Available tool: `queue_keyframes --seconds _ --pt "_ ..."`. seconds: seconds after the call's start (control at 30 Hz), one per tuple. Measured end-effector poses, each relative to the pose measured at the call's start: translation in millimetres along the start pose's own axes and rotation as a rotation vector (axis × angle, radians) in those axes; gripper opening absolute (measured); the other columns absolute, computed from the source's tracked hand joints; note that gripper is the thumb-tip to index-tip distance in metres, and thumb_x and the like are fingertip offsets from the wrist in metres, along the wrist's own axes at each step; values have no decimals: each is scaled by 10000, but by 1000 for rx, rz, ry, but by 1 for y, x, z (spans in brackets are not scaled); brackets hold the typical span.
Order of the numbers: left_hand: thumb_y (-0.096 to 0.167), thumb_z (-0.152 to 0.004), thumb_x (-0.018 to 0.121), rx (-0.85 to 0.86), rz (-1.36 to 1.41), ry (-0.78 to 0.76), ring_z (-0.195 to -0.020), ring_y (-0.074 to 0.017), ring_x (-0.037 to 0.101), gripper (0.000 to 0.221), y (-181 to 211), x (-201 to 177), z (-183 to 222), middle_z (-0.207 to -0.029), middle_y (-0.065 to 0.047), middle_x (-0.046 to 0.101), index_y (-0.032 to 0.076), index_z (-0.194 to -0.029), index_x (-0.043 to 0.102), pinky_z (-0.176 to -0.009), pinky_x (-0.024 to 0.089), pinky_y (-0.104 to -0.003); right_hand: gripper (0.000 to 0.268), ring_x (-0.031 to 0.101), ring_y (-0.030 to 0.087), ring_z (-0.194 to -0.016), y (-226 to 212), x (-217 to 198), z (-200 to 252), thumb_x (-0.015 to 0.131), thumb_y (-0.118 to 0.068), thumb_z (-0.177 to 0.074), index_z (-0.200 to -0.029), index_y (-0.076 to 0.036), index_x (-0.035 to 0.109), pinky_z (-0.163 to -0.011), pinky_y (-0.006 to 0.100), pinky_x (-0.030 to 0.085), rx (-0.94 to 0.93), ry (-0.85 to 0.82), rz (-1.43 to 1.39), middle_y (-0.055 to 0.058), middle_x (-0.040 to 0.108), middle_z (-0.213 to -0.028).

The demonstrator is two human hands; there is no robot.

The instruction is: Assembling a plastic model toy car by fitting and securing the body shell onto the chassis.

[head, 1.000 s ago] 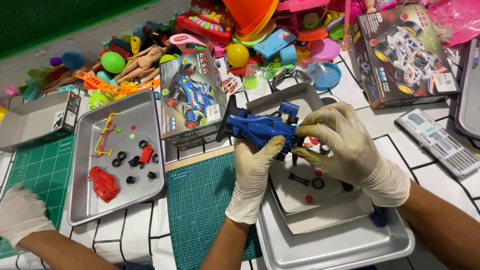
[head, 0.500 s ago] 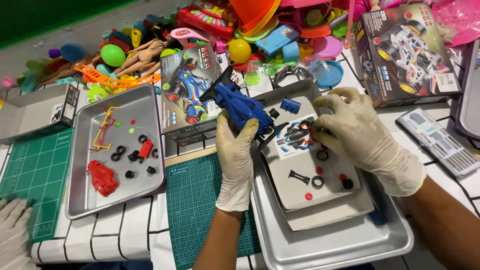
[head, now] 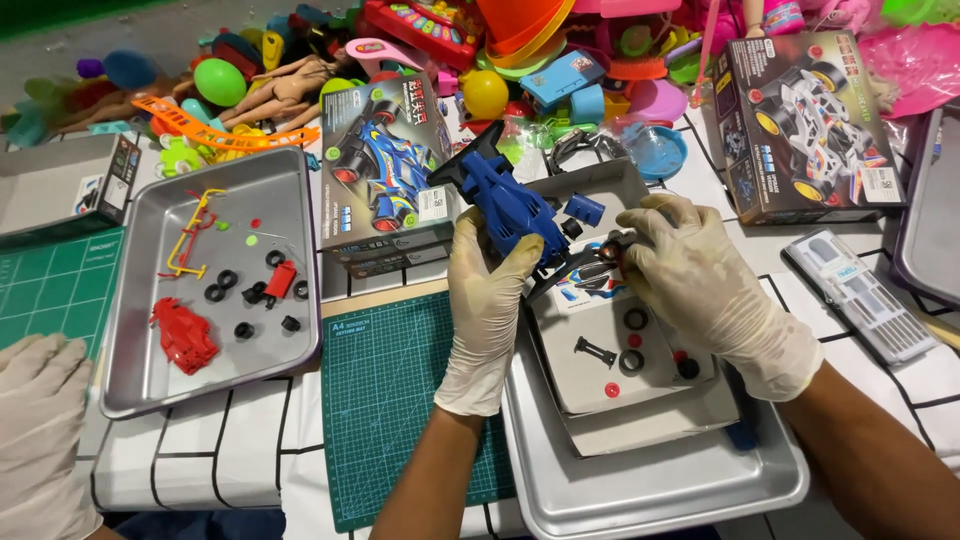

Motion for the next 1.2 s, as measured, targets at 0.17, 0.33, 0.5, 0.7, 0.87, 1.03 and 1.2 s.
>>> queue_keyframes --seconds 0.17,0.33,0.5,0.7,0.87,1.03,1.2 --pt "14 -851 707 -64 67 7 -1029 -195 649 493 -6 1 1 -1195 -138 605 -8 -1299 502 -1012 569 -356 95 640 327 -1155 6 -14 0 762 -283 -921 -935 -202 714 -779 456 498 20 131 76 29 722 -1236" --pt "37 -847 725 -37 92 6 -1064 -156 611 479 -3 3 0 -1197 -116 595 4 -1279 522 -1040 552 -362 232 643 275 -1091 8 -18 0 848 -263 -887 -1080 -219 726 -797 419 459 -1 224 22 -5 730 -1168" --pt "127 -803 835 -70 -2 19 -1029 -148 599 496 3 8 3 -1051 -84 673 87 -1232 590 -963 542 -422 367 586 183 -1228 -2 -1 -8 815 -413 -790 -1113 -284 700 -1023 497 407 17 79 13 -67 706 -1107" --pt "115 -781 855 -74 90 29 -1003 -157 615 496 -6 0 -3 -1041 -100 692 73 -1208 608 -936 553 -427 265 607 119 -1130 6 17 -5 834 -379 -780 -988 -274 707 -1040 481 407 18 27 18 -99 690 -1002" --pt "177 -791 851 -179 151 57 -929 -148 624 470 -28 -11 -14 -988 -85 678 87 -1202 641 -855 573 -362 261 641 146 -1086 4 2 -11 823 -327 -834 -1053 -254 701 -1012 476 424 12 55 -132 -69 695 -977" --pt "193 -784 857 -202 144 33 -940 -152 614 508 -25 -5 -11 -999 -96 661 74 -1225 635 -858 565 -364 282 650 152 -1136 6 -8 -2 806 -310 -838 -1083 -241 684 -993 441 444 3 48 -170 -56 712 -1033" --pt "113 -765 867 -161 144 28 -973 -145 621 533 -17 -3 -10 -1033 -85 678 82 -1230 606 -904 566 -373 262 647 232 -1003 22 -61 12 847 -196 -907 -1146 -216 741 -857 372 466 39 415 -269 -11 690 -1068"
Point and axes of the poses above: each hand's wrist, its own z-axis away from the middle knuckle, its own x-axis out of the palm, y = z × x, the point moved 9 cm from there along -z, towards the middle knuckle
